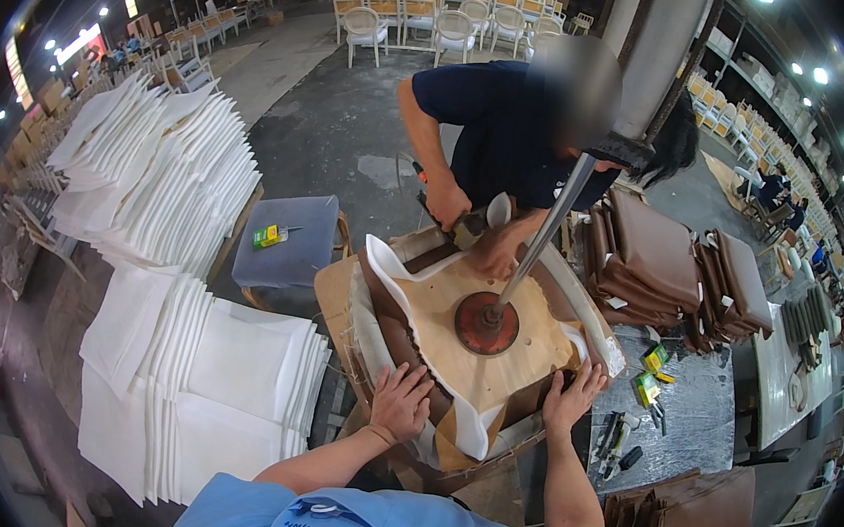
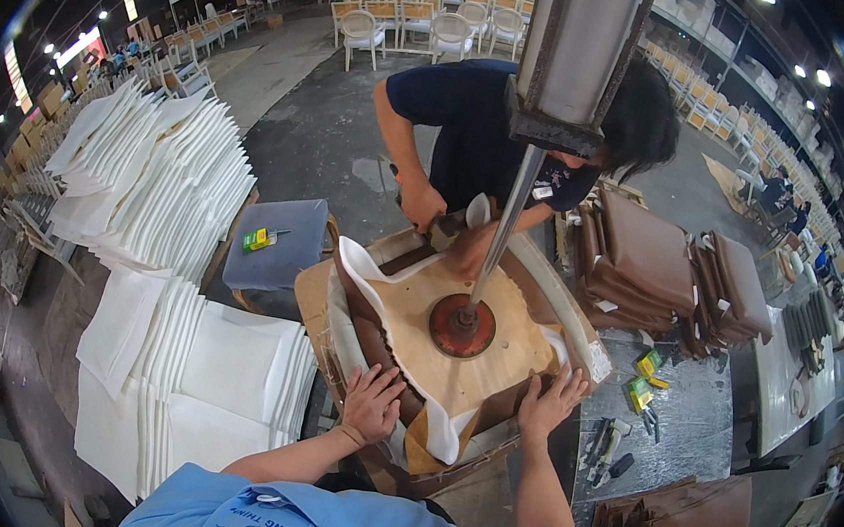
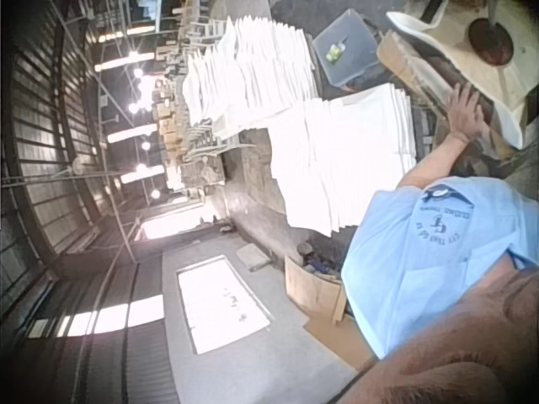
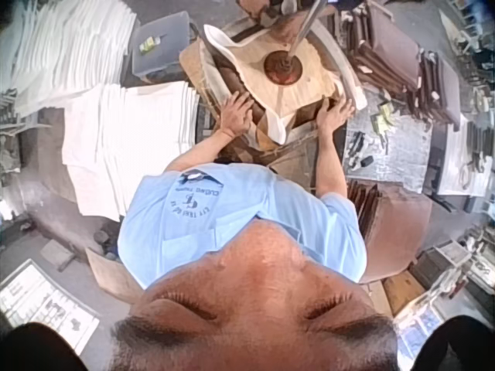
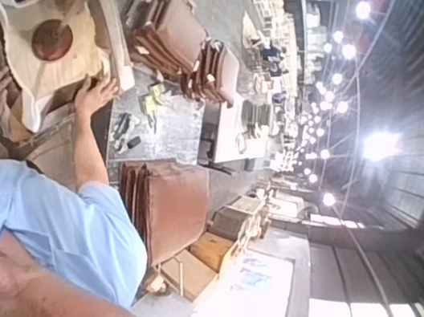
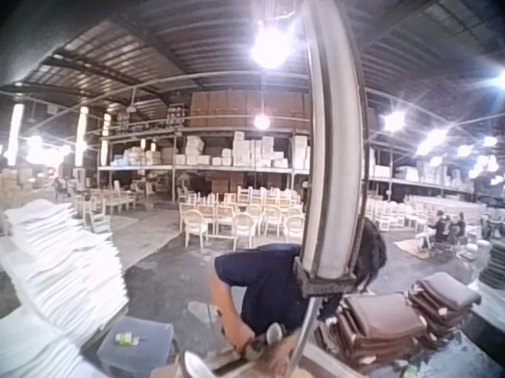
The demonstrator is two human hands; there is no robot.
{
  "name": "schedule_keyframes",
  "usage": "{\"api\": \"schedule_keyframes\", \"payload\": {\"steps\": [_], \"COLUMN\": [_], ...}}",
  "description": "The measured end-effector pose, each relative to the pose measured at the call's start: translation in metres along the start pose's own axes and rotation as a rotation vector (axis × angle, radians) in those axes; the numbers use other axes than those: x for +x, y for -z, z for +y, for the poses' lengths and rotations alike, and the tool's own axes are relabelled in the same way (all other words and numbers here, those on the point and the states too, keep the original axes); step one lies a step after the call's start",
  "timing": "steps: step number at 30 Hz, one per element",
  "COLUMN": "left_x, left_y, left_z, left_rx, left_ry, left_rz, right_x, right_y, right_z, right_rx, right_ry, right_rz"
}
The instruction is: The person staples white foam padding onto a wooden chair seat base using a staple gun while a coworker assists. They then place a brown upholstered seat cover over the padded base and remove the finished unit from the press. The person repeats the process with another foam and seat base.
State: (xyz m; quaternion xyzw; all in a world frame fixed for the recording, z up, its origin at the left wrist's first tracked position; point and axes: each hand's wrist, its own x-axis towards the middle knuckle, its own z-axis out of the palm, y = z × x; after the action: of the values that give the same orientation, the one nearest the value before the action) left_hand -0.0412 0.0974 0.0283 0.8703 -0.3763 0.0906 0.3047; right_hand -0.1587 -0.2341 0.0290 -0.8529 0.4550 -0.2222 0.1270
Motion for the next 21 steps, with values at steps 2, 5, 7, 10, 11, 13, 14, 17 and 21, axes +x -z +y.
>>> {"api": "schedule_keyframes", "payload": {"steps": [2,5,7,10,11,13,14,17,21], "left_x": [-0.0002,-0.0003,-0.0009,-0.0003,-0.0007,0.0015,0.0014,0.0021,0.0007], "left_y": [-0.0001,-0.0006,-0.0003,-0.0007,-0.0006,-0.0011,-0.0014,-0.0010,0.0002], "left_z": [0.0003,0.0004,0.0008,0.0008,0.0010,0.0016,0.0030,0.0040,0.0035], "left_rx": [0.001,0.008,0.009,0.005,0.007,0.010,0.009,0.020,0.037], "left_ry": [0.001,-0.003,-0.001,-0.006,-0.004,-0.008,-0.002,0.000,0.003], "left_rz": [-0.001,0.005,0.001,0.005,0.003,0.003,-0.004,-0.011,-0.019], "right_x": [0.0001,0.0007,0.0000,-0.0007,-0.0002,0.0011,0.0014,0.0027,0.0009], "right_y": [0.0001,0.0001,-0.0003,-0.0019,-0.0030,-0.0035,-0.0033,-0.0034,-0.0046], "right_z": [0.0001,0.0006,0.0012,0.0030,0.0033,0.0058,0.0074,0.0069,0.0053], "right_rx": [0.000,0.002,0.013,0.029,0.024,0.015,0.011,0.025,0.052], "right_ry": [0.006,0.020,0.023,0.026,0.034,0.041,0.041,0.036,0.040], "right_rz": [0.000,0.010,0.014,0.030,0.041,0.059,0.062,0.056,0.054]}}
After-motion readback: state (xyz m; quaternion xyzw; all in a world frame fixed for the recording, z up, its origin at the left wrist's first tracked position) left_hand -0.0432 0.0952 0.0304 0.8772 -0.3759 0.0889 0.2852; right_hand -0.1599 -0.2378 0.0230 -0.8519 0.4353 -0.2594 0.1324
